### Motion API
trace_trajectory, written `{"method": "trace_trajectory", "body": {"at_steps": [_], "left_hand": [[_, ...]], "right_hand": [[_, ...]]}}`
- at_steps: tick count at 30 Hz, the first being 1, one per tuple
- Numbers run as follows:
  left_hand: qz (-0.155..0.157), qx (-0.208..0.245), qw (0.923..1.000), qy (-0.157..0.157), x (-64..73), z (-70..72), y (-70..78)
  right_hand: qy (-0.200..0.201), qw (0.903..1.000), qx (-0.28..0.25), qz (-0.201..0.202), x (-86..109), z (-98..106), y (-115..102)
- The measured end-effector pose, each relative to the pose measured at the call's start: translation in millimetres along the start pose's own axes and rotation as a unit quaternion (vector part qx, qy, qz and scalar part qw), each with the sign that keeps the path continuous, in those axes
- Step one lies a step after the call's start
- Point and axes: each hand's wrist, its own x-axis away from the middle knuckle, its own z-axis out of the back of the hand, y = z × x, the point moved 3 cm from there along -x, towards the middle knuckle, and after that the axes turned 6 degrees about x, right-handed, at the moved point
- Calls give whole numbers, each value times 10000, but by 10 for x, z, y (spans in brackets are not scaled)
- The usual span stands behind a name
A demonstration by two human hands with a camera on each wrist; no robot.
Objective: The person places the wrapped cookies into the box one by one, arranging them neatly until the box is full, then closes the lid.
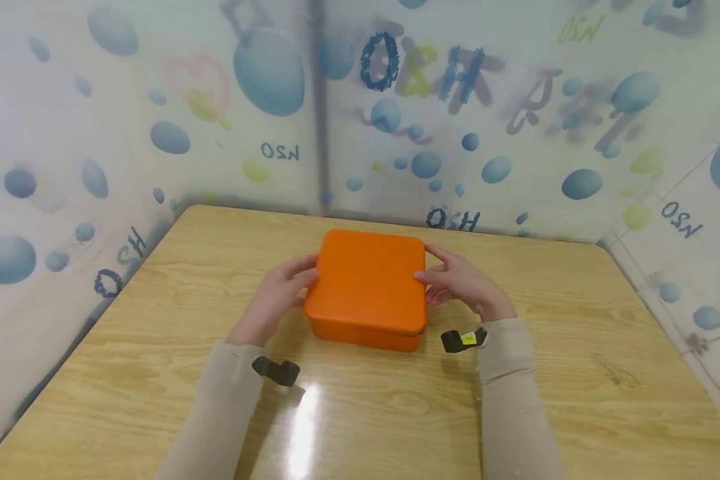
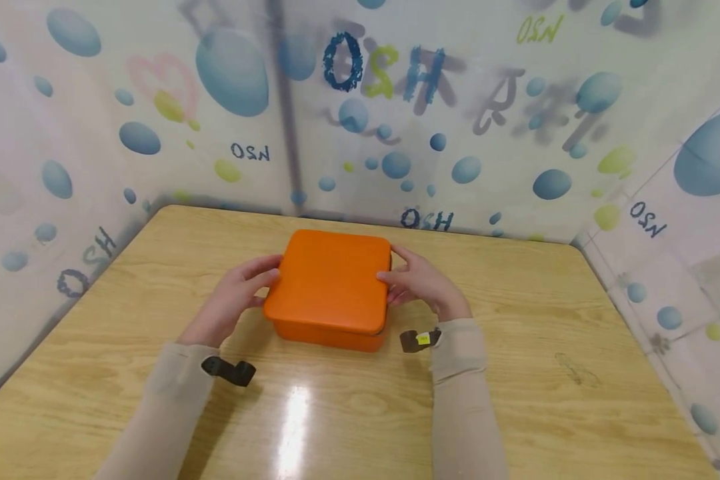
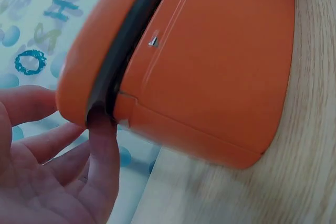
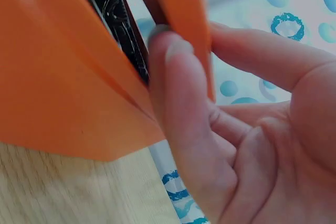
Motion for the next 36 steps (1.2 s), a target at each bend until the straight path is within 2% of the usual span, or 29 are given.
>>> {"method": "trace_trajectory", "body": {"at_steps": [3,5,12,17,21,23,25,28,36], "left_hand": [[-83,16,10000,-13,40,-18,61],[-170,-16,9999,-20,23,-15,50],[-553,-365,9978,-18,-116,3,-105],[-508,-638,9967,-64,-133,-12,-153],[-309,-688,9971,-123,-43,-62,-57],[-286,-716,9970,-109,-34,-68,-58],[-293,-757,9967,-97,-39,-70,-75],[-364,-856,9956,-76,-110,-39,-179],[-392,-977,9944,-68,-129,-36,-215]], "right_hand": [[-27,10000,-76,-2,4,11,2],[-2,10000,-53,47,4,24,-8],[75,9999,28,99,-8,59,-23],[57,9999,157,29,-16,57,20],[18,9995,318,-27,40,28,-31],[-12,9994,346,-26,57,19,-45],[-12,9994,343,-9,48,21,-26],[23,9994,346,46,-16,46,64],[110,9992,375,7,-51,42,122]]}}
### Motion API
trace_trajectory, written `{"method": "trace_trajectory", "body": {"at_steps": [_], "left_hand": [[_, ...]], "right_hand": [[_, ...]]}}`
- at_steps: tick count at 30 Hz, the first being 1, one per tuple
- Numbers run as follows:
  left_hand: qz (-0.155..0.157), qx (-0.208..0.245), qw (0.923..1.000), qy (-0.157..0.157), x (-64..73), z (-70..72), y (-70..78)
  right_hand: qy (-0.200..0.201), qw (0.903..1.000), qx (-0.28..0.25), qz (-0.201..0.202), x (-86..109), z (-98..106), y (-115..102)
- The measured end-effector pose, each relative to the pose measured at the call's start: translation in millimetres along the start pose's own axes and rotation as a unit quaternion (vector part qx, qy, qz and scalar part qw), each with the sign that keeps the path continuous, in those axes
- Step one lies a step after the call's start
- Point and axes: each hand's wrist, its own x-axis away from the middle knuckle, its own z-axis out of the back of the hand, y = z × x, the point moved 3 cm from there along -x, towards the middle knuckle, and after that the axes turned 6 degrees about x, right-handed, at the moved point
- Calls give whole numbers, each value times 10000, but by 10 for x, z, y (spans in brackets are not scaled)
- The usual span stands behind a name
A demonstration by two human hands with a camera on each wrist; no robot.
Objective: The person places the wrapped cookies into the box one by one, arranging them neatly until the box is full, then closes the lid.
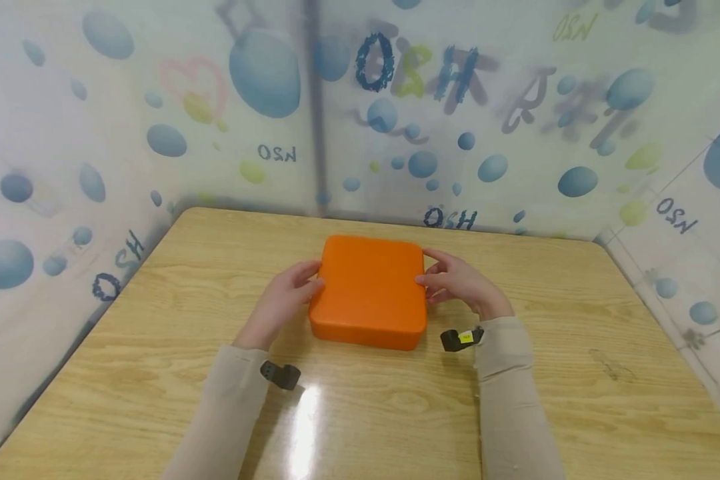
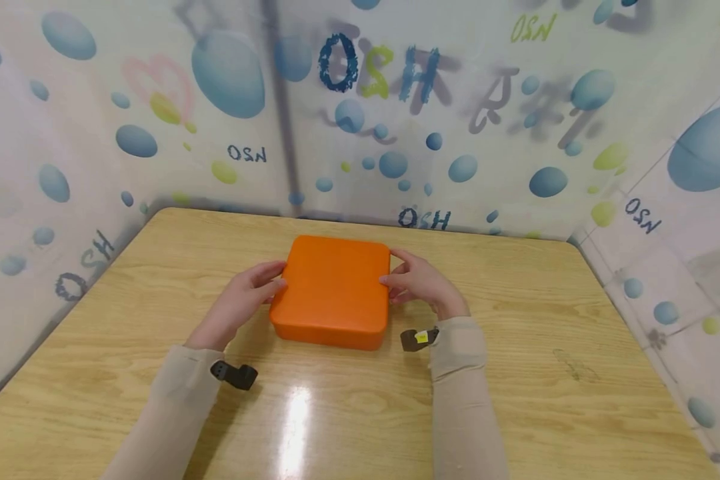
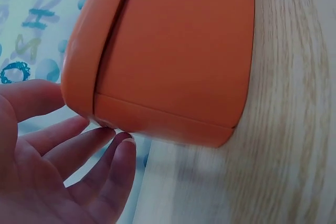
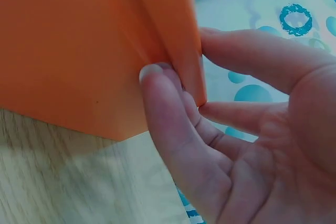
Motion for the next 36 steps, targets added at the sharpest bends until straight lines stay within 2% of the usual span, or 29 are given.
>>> {"method": "trace_trajectory", "body": {"at_steps": [10,21,29,36], "left_hand": [[213,-527,9984,30,11,-14,-37],[31,-998,9949,-138,0,-21,-60],[3,-1091,9939,-140,20,-28,-71],[-16,-954,9952,-201,21,-15,-51]], "right_hand": [[66,10000,-48,-45,-41,-20,6],[107,9999,4,-75,-77,-32,22],[107,9999,-90,-85,-72,-53,53],[109,9999,-119,18,-59,-59,45]]}}
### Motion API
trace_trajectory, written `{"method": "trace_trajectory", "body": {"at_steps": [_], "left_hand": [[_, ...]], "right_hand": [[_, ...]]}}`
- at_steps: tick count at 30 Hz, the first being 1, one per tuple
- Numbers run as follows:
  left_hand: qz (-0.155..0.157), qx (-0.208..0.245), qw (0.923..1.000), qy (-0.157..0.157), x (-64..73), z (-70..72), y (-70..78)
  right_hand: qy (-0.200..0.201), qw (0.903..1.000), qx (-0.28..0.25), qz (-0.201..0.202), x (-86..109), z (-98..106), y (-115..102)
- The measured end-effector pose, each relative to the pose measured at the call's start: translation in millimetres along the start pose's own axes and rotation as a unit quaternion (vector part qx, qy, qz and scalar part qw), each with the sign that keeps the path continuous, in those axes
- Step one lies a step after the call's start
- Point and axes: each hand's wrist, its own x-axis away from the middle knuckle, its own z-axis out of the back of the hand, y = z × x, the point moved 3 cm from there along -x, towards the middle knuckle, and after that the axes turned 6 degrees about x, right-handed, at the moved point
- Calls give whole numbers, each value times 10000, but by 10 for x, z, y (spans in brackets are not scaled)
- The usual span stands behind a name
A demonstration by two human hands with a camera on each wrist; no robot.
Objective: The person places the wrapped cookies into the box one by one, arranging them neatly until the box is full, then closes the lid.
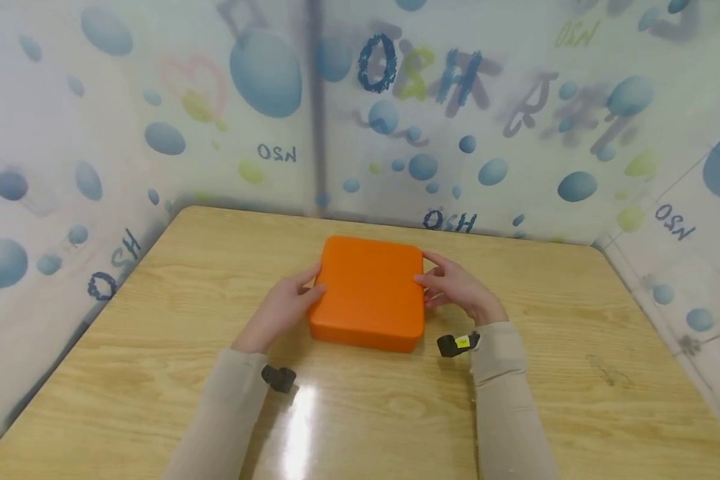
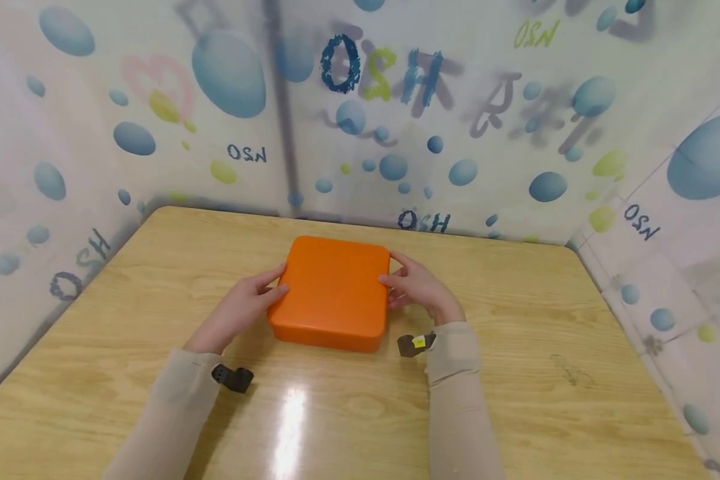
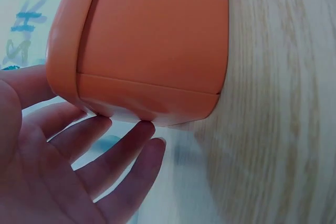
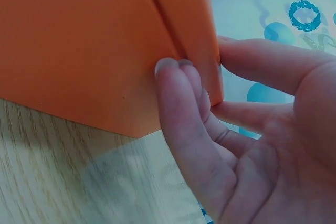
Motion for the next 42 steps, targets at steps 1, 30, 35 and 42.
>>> {"method": "trace_trajectory", "body": {"at_steps": [1,30,35,42], "left_hand": [[-33,-2,10000,-35,-2,0,2],[63,-266,9996,18,-21,-46,-10],[65,-176,9998,52,-8,-40,10],[75,-197,9998,42,-1,-30,6]], "right_hand": [[-4,10000,-4,5,7,4,-4],[204,9996,-177,-30,0,45,32],[176,9996,-186,72,-23,49,25],[163,9997,-181,-8,-18,36,30]]}}
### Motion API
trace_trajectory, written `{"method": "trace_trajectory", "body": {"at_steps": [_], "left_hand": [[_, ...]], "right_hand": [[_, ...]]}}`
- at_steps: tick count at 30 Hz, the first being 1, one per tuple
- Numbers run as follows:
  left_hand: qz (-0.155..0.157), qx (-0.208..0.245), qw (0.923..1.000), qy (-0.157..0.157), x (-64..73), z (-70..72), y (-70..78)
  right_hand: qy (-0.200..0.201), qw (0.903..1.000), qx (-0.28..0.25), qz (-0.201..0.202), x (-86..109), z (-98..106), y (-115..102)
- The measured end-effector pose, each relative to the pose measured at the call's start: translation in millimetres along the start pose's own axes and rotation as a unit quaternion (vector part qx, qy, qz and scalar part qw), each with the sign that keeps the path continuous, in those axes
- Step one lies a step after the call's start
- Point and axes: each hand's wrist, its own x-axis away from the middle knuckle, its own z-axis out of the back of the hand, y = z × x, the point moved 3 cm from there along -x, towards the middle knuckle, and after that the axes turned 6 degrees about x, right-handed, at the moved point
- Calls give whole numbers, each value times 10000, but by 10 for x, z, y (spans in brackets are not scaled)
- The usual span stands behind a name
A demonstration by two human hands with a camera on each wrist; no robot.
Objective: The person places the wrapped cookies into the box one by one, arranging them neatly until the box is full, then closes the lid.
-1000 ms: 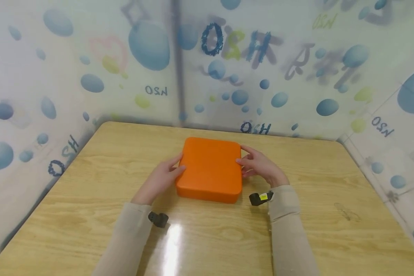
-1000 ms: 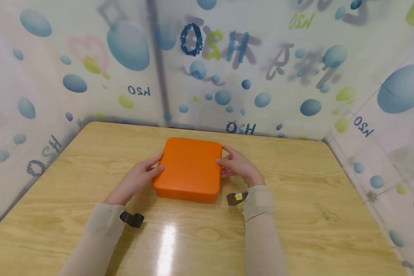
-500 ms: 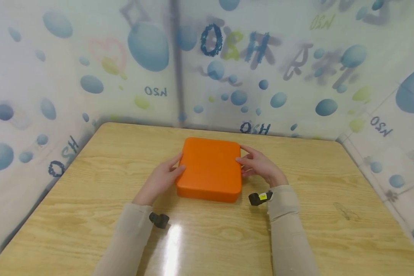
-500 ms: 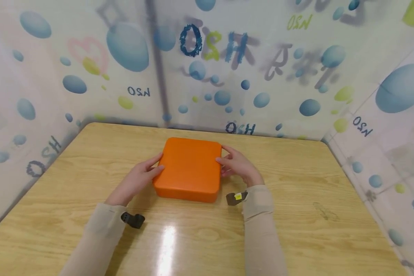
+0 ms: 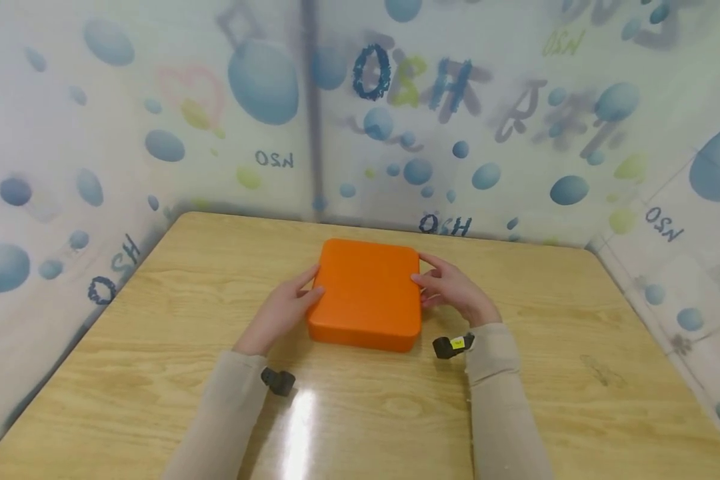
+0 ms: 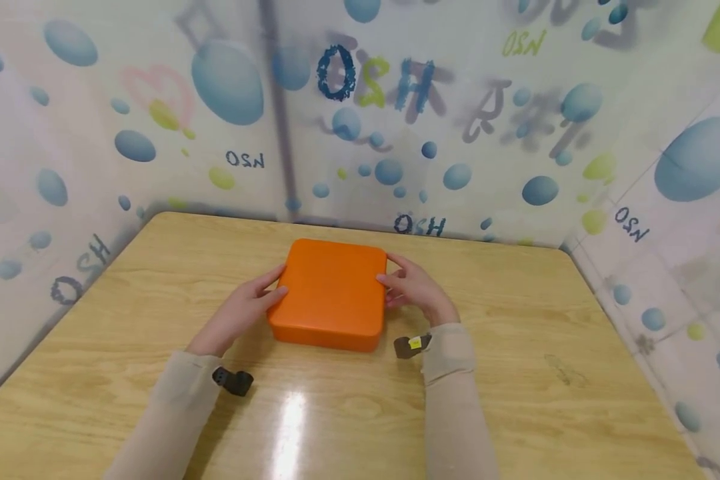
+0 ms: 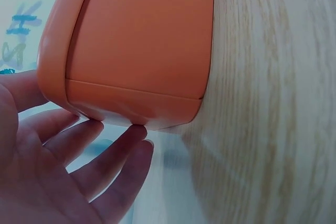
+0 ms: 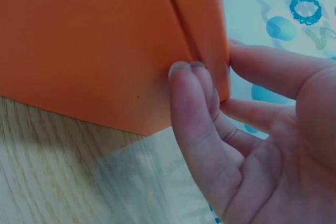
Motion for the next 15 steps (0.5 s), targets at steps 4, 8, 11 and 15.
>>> {"method": "trace_trajectory", "body": {"at_steps": [4,8,11,15], "left_hand": [[37,-6,10000,54,-15,7,-13],[111,59,9998,142,-17,14,-34],[115,133,9997,164,-9,16,-43],[48,149,9997,189,4,16,-43]], "right_hand": [[-13,10000,-3,69,9,-6,-26],[29,9998,118,154,9,-6,-61],[134,9994,266,149,0,-3,-68],[289,9982,499,155,-4,-2,-69]]}}
